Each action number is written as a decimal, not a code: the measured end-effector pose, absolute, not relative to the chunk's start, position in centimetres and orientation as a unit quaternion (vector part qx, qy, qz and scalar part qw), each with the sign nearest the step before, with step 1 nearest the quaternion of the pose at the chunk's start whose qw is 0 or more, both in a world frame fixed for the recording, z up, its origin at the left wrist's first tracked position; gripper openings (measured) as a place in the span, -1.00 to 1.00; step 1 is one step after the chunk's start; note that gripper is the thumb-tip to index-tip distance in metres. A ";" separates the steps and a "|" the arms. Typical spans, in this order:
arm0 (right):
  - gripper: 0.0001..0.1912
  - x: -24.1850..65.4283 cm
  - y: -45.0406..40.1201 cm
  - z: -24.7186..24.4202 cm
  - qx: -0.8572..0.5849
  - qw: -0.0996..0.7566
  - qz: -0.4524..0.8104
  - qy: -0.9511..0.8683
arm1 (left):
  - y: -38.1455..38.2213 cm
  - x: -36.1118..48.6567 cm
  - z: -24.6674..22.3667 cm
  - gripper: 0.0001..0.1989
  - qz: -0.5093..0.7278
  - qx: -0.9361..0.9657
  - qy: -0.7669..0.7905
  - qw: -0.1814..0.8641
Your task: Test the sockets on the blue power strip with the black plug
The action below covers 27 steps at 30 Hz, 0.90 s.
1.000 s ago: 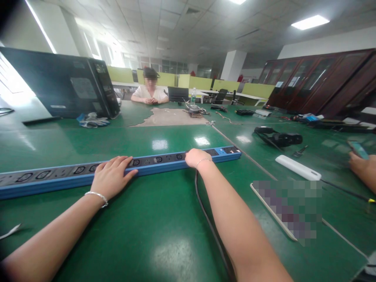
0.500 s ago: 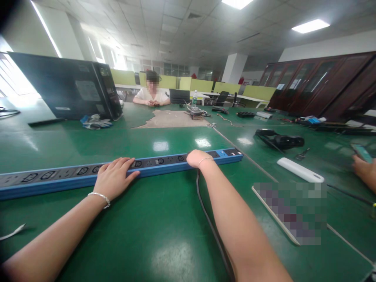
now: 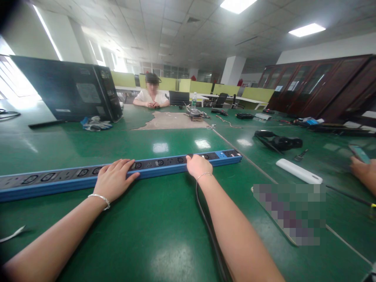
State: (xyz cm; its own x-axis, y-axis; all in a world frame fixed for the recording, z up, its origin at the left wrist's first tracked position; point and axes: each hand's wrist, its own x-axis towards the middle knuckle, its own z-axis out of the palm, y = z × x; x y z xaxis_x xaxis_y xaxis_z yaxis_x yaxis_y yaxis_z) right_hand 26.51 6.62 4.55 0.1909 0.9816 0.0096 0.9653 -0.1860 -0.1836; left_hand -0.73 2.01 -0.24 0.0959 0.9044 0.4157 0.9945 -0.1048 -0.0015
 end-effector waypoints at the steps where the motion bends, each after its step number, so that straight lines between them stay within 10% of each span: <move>1: -0.44 26.5 6.6 4.6 -0.769 0.074 0.051 -0.633 | 2.0 -0.7 -0.2 -0.47 -0.158 -0.727 -0.653 0.142; 27: -0.49 27.4 7.4 4.7 -0.760 0.095 0.057 -0.640 | 1.9 -0.7 -0.2 -0.48 -0.155 -0.728 -0.652 0.145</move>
